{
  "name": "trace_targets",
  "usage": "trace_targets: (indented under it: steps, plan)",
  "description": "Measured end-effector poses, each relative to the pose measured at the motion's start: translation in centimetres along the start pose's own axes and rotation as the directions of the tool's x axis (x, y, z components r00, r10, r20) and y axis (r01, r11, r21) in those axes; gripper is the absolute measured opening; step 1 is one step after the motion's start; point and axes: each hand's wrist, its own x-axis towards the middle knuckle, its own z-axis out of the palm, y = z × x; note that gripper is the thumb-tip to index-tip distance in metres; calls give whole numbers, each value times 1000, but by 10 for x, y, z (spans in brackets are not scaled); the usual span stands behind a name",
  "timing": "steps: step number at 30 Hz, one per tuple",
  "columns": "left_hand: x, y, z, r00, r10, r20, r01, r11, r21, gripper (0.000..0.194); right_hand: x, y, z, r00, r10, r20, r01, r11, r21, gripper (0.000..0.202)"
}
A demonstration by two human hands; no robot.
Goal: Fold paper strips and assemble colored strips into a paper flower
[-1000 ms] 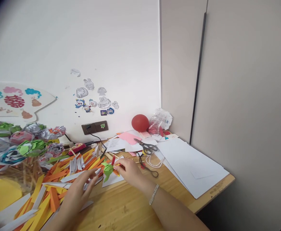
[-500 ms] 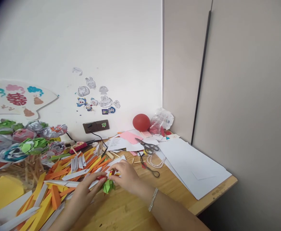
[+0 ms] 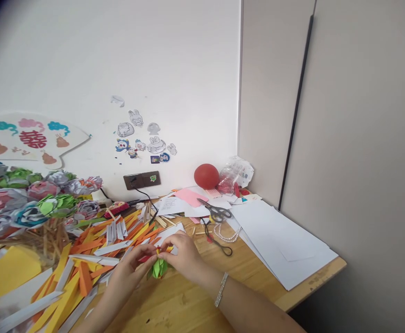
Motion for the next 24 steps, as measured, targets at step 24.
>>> trace_targets:
  steps: [24]
  plan:
    - [3, 0, -4, 996, -37, 83, 33, 998, 53, 14, 3, 3, -7, 987, -2, 162, 5, 1000, -22, 4]
